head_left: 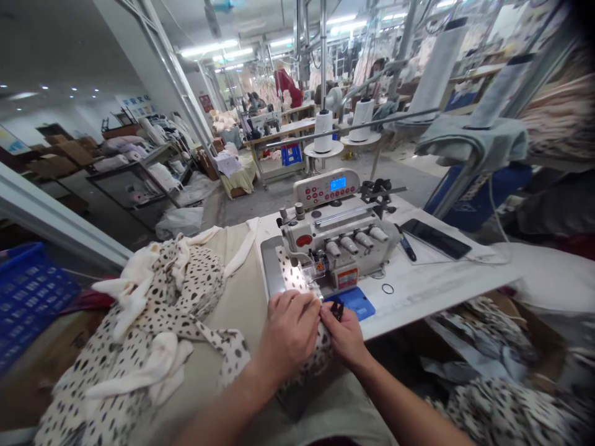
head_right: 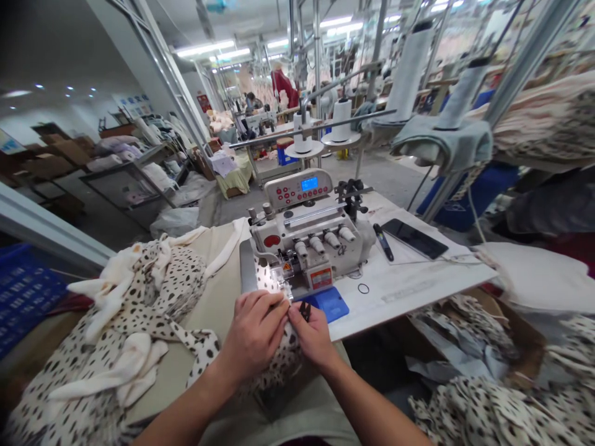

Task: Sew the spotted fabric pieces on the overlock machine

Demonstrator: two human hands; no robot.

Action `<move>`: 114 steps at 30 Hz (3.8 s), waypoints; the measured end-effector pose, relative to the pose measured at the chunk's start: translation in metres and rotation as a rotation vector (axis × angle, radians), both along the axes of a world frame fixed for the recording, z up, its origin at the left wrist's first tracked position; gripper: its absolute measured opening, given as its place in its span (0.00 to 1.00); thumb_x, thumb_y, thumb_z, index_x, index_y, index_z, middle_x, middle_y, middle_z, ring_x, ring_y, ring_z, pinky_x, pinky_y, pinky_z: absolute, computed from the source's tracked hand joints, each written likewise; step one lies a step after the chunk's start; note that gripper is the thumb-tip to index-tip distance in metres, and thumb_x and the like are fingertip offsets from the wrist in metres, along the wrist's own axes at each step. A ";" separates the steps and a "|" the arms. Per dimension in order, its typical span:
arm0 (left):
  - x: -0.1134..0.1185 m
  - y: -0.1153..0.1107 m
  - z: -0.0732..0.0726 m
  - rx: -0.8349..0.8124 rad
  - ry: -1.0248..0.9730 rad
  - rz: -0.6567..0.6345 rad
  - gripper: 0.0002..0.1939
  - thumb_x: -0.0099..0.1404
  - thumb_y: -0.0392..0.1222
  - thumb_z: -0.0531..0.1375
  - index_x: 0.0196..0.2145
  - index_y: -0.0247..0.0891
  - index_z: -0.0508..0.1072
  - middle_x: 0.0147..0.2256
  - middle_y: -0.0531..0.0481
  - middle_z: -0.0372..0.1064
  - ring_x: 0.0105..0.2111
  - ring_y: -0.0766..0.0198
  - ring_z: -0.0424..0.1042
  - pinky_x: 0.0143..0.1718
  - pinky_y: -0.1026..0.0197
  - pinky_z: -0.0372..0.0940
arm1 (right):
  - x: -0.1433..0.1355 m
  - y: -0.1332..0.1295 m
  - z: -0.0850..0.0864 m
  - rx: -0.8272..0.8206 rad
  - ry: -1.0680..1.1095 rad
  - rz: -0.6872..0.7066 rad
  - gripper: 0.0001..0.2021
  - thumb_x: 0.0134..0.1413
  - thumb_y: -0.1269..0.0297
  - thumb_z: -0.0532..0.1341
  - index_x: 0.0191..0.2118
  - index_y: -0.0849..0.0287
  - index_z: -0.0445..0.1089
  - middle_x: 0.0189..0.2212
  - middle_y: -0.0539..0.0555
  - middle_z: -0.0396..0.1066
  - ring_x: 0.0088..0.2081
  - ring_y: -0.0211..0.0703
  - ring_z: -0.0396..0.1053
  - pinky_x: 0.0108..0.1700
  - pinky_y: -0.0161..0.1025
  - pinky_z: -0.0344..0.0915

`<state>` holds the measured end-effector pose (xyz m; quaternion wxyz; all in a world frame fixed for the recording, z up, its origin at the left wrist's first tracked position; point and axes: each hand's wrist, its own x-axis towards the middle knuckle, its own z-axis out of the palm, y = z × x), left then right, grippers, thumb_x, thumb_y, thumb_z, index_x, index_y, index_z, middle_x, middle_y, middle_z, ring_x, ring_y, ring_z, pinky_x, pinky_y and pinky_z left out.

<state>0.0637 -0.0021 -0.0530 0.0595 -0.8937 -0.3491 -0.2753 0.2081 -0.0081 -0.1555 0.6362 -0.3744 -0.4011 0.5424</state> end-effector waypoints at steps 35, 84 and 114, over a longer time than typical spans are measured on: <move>0.006 0.001 0.003 -0.025 0.001 -0.029 0.11 0.67 0.36 0.58 0.47 0.37 0.74 0.46 0.43 0.72 0.49 0.52 0.67 0.53 0.46 0.59 | -0.002 -0.001 0.007 -0.050 0.062 0.007 0.19 0.55 0.47 0.66 0.31 0.60 0.74 0.26 0.50 0.71 0.28 0.39 0.65 0.34 0.36 0.66; -0.015 0.023 0.004 -0.095 -0.098 -0.056 0.08 0.68 0.35 0.58 0.43 0.39 0.75 0.43 0.43 0.72 0.46 0.56 0.71 0.51 0.50 0.67 | 0.000 -0.001 0.020 0.030 -0.227 0.048 0.12 0.52 0.56 0.69 0.32 0.61 0.77 0.27 0.51 0.75 0.30 0.42 0.69 0.36 0.37 0.67; -0.022 0.034 0.012 -0.059 -0.012 -0.264 0.08 0.66 0.33 0.59 0.42 0.38 0.74 0.41 0.45 0.74 0.43 0.57 0.70 0.46 0.52 0.66 | -0.005 0.001 0.023 -0.023 -0.341 0.014 0.17 0.51 0.53 0.66 0.22 0.61 0.68 0.19 0.47 0.62 0.22 0.35 0.58 0.25 0.33 0.58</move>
